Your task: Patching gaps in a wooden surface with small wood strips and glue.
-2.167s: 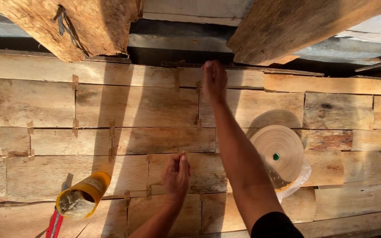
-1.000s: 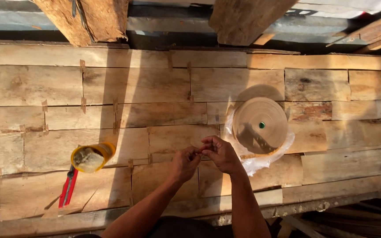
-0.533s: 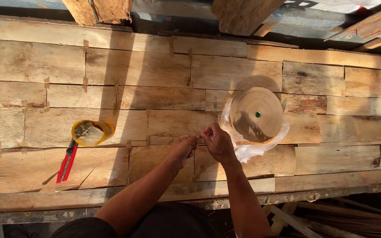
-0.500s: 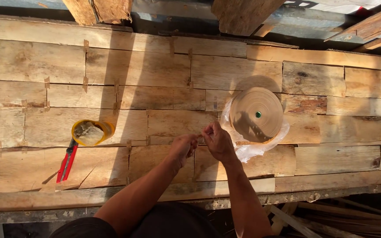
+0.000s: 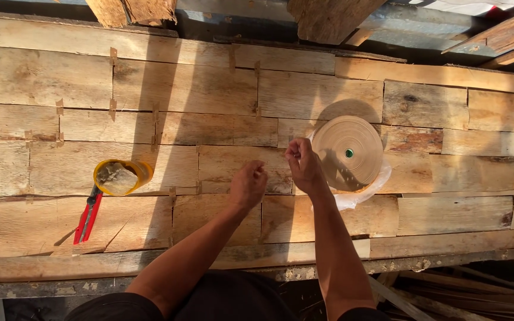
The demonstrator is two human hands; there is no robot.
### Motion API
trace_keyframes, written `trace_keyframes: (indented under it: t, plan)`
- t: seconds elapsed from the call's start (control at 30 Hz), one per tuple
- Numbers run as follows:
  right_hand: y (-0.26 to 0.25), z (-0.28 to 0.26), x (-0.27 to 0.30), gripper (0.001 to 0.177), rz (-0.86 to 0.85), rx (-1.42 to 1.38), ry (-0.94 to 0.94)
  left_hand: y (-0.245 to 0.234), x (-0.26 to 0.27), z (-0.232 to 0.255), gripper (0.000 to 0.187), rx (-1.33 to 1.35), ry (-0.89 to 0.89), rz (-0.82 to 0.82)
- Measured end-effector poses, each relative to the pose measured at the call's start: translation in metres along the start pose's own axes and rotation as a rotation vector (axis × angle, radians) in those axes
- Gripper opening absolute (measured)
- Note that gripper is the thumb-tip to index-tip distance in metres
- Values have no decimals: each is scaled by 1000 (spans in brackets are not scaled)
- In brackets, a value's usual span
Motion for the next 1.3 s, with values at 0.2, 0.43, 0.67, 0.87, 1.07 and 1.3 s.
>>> trace_keyframes:
  t: [0.2,0.43,0.67,0.87,1.07,1.3]
  plan:
    - [-3,18,-72,28,-152,272,153,34,-15,68,55,-990,649,27]
    - [8,47,-124,35,-263,321,154,41,-38,59,78,-1058,694,-53]
    - [16,46,-139,32,-360,377,189,47,-58,59,71,-1214,629,-156]
    - [18,56,-145,32,-366,410,163,55,-66,71,75,-1350,633,-173]
    - [20,62,-146,32,-397,433,208,63,-84,62,77,-1481,633,-124]
    - [18,57,-146,33,-385,381,212,63,-87,71,81,-1544,575,-122]
Point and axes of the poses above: each hand's wrist, its own x-axis away from the middle knuckle, its own y-axis out of the palm, z = x × y, the point moved 10 cm from there along -x, towards the middle knuckle, and after that the axes turned 7 degrees about -z, right-handed, at the moved point
